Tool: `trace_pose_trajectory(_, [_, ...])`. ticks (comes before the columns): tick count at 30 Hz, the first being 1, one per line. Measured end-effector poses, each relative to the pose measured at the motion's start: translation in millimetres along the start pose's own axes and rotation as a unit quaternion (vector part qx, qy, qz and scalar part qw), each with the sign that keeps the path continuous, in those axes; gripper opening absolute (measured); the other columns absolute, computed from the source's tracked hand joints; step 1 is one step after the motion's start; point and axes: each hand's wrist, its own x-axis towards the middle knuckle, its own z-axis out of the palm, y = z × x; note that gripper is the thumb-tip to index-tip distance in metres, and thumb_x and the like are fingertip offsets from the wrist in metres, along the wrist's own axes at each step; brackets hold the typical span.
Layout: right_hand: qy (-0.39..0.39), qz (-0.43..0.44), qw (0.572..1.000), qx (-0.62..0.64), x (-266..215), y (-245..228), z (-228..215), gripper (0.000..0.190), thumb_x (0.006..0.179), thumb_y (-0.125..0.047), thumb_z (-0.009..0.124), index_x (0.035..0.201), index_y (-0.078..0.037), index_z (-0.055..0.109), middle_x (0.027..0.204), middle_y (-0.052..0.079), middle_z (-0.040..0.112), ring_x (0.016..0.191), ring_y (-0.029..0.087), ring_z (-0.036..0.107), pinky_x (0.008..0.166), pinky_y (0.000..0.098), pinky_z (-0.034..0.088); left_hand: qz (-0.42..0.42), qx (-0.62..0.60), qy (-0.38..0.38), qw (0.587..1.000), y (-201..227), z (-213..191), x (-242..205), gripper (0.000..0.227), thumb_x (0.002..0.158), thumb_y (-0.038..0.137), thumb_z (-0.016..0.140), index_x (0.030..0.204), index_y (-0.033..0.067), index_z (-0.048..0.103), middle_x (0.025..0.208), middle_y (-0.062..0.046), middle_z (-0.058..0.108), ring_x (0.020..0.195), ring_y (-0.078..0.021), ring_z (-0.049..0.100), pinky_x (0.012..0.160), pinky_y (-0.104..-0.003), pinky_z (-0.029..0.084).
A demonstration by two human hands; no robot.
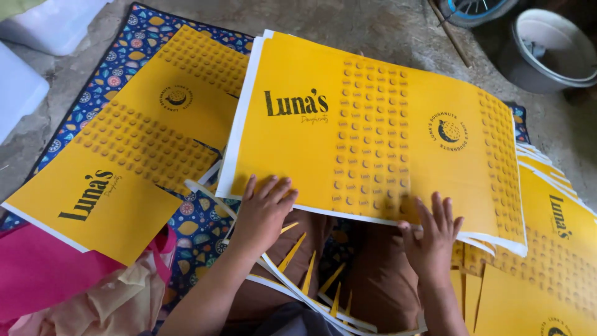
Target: Organizing and stacking printed paper sheets for packaging
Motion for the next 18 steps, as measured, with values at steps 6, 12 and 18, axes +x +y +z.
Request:
trace_pose_trajectory(6, [-0.093, -0.049, 0.994, 0.019, 22, -40, -4, 0.072, 0.091, -0.064, 0.052, 0.149, -0.021, 0.054, 0.162, 0.014, 0.046, 0.156, 0.046, 0.031, 0.115, 0.0820, 0.012, -0.014, -0.076, -0.059, 0.995, -13, -2, 2, 0.035, 0.088, 0.007, 0.068, 0.120, 0.0187, 0.074, 0.143, -0.004, 0.062, 0.139, -0.0303, 0.050, 0.119, -0.061, 0.024])
trace_pose_trajectory(12, [-0.045, -0.053, 0.998, 0.012, 18, -27, 9, 0.059, 0.082, -0.012, 0.071, 0.139, -0.025, 0.064, 0.158, 0.008, 0.054, 0.153, 0.044, 0.042, 0.126, 0.0741, 0.009, 0.011, 0.028, 0.171, 0.985, 6, -11, 19, 0.004, 0.100, 0.016, 0.068, 0.097, 0.0175, 0.070, 0.120, 0.001, 0.076, 0.127, -0.0308, 0.065, 0.123, -0.062, 0.011])
trace_pose_trajectory(18, [0.154, -0.168, 0.973, 0.024, 41, -12, -19, 0.051, 0.081, 0.019, 0.049, 0.109, -0.010, 0.080, 0.125, 0.016, 0.075, 0.137, 0.041, 0.060, 0.138, 0.0581, 0.009, 0.035, 0.084, 0.356, 0.930, 31, -45, 22, 0.050, 0.111, 0.053, 0.065, 0.148, 0.0263, 0.046, 0.150, 0.001, 0.059, 0.147, -0.0350, 0.042, 0.119, -0.076, 0.000])
